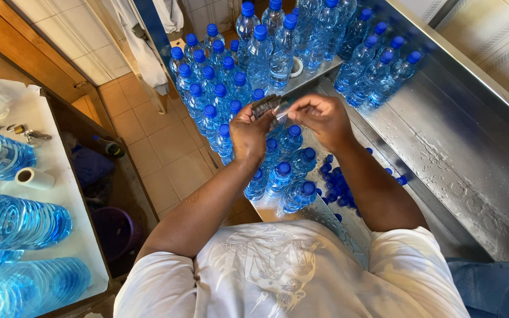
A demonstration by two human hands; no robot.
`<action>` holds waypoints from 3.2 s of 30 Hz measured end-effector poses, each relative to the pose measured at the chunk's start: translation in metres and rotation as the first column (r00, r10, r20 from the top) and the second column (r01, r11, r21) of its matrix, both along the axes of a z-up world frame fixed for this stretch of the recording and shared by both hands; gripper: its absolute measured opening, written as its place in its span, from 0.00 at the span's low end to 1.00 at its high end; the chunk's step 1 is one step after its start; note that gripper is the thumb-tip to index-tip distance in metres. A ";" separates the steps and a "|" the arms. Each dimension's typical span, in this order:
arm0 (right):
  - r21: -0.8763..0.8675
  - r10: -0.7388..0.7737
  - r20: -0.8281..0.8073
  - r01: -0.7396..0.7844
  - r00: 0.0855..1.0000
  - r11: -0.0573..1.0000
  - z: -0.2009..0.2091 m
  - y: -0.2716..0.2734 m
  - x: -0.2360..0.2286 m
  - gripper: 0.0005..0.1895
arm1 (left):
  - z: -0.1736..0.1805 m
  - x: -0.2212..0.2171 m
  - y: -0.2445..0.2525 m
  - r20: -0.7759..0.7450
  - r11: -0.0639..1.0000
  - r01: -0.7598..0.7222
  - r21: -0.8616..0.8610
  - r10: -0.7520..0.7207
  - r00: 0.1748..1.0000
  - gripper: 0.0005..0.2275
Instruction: The person applies small white labels to the necks of blue-capped water bottles arranged on a metal table. They peel each label from a backing sheet and press it onto a bottle, then move to the next bottle in the row.
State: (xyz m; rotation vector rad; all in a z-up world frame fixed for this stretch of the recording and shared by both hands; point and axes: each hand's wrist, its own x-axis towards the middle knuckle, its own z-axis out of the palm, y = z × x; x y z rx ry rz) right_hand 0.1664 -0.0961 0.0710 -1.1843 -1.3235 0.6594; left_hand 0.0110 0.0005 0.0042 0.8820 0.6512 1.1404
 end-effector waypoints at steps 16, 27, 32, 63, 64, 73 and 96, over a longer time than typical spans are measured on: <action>0.152 -0.702 0.641 0.847 0.308 0.510 0.023 0.002 0.270 0.09 | -0.003 -0.017 -0.009 -0.071 0.959 0.175 -0.222 -0.195 0.978 0.18; 0.421 -0.759 0.652 0.826 0.014 0.376 -0.023 0.030 0.314 0.10 | 0.009 -0.024 -0.009 -0.102 0.967 0.189 -0.171 -0.208 0.973 0.14; 0.470 -0.678 0.734 0.694 0.037 0.546 -0.050 0.012 0.280 0.18 | 0.011 -0.030 -0.007 -0.089 0.970 0.174 -0.167 -0.191 0.978 0.15; 0.144 -0.315 0.861 0.402 0.400 0.904 0.004 0.077 0.170 0.38 | -0.003 -0.025 0.004 -0.077 0.984 0.052 -0.169 -0.066 0.995 0.15; 0.144 -0.313 0.863 0.399 0.397 0.905 0.005 0.071 0.144 0.38 | -0.002 -0.023 0.003 -0.072 0.984 0.050 -0.170 -0.063 0.995 0.15; -0.080 0.173 -0.186 -0.191 0.967 0.978 -0.045 0.049 0.013 0.18 | 0.000 -0.011 -0.007 0.042 0.989 0.007 -0.148 0.000 0.999 0.11; -0.316 0.134 -0.296 -0.229 0.946 0.921 -0.008 0.010 0.037 0.24 | 0.027 -0.017 -0.016 -0.317 0.946 -0.110 0.304 0.210 0.925 0.07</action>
